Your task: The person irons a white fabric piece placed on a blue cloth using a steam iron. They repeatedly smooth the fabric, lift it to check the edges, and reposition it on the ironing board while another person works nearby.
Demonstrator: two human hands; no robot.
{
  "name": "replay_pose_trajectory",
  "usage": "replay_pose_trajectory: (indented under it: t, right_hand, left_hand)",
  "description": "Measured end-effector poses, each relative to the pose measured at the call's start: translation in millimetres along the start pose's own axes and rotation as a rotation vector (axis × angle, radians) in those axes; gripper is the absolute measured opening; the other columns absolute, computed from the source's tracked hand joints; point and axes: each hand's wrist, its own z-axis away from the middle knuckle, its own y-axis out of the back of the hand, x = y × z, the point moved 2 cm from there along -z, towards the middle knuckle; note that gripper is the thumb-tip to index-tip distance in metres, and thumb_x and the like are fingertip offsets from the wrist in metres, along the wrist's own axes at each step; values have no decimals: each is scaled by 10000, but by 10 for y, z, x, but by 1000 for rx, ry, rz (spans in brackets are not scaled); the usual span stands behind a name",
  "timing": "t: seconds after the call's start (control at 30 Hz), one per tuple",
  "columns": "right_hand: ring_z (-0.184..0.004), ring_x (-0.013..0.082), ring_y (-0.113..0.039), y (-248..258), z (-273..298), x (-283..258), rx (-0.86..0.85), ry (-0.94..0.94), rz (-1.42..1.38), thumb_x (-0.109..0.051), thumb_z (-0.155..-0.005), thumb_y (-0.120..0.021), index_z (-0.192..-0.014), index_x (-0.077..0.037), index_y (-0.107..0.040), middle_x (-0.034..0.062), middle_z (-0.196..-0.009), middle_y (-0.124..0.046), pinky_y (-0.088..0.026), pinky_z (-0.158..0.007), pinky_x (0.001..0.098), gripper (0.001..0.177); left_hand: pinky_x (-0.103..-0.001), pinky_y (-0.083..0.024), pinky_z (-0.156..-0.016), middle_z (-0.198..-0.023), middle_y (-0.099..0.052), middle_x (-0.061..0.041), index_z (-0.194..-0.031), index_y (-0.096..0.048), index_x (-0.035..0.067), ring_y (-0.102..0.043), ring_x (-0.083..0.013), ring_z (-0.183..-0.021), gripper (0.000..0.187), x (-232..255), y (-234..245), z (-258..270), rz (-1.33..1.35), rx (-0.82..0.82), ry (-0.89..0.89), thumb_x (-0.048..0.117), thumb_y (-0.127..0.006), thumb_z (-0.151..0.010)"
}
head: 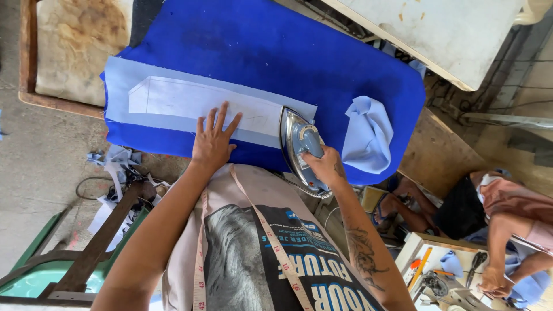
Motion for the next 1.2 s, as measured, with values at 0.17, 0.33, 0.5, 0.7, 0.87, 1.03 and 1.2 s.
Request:
replay_pose_trajectory:
  t: [0.17, 0.33, 0.5, 0.7, 0.87, 1.03, 1.2]
  right_hand:
    - [-407, 220, -605, -31, 28, 351, 2, -115, 5, -298, -885, -768, -758, -65, -681, 113, -498, -586, -496, -443, 325, 279]
    - [-390, 203, -561, 13, 173, 605, 11, -182, -86, -232, -914, -741, -734, -48, -688, 106, -485, -550, -498, -424, 325, 262]
    - [-391, 185, -512, 161, 513, 424, 42, -180, -199, -105, -866, -782, -746, -10, -644, 95, -479, -496, -474, -399, 331, 206]
    - [-374, 144, -443, 192, 419, 457, 142, -164, -456, -90, -935, -796, -793, -8, -601, 53, -485, -434, -401, -378, 297, 254]
    - [-355, 188, -436, 140, 241, -70, 201, -22, -526, -242, -1023, -773, -750, 1, -571, 117, -479, -423, -384, -397, 317, 418]
    - [-359, 206, -511, -27, -125, -270, 130, 100, -361, -387, -1044, -789, -767, -20, -625, 139, -502, -505, -418, -388, 328, 488]
    - [-333, 201, -518, -145, -228, -433, 88, 215, -244, -390, -1025, -819, -710, -29, -628, 136, -466, -532, -420, -381, 300, 516]
  left_hand:
    - [-588, -257, -1224, -1830, -138, -128, -1761, -238, 353, -234, -356, -1609, 916, -43, -30, -3, -14, -30, -19, 447, -720, -988]
    - [-624, -226, -1223, -1836, -121, -131, -1765, -226, 352, -224, -360, -1610, 910, -57, -43, 1, 16, -19, -22, 433, -703, -994]
    - [-641, -199, -1216, -1834, -133, -124, -1755, -254, 352, -220, -348, -1605, 876, -67, -9, 10, 17, -32, -15, 438, -692, -1002]
    - [-672, -194, -1213, -1833, -130, -119, -1753, -251, 354, -217, -352, -1611, 863, -76, -35, 11, 29, -37, -5, 462, -675, -1010]
    - [-662, -174, -1217, -1831, -131, -104, -1742, -295, 348, -192, -348, -1613, 796, -42, 42, -6, 80, -78, 21, 472, -643, -1037]
    - [-653, -172, -1222, -1832, -116, -92, -1737, -300, 356, -186, -340, -1615, 769, -48, 50, -24, 76, -103, 46, 481, -618, -1049]
    - [-652, -171, -1226, -1835, -99, -77, -1742, -276, 371, -189, -337, -1621, 753, -35, 22, -11, 83, -101, 63, 477, -591, -1066]
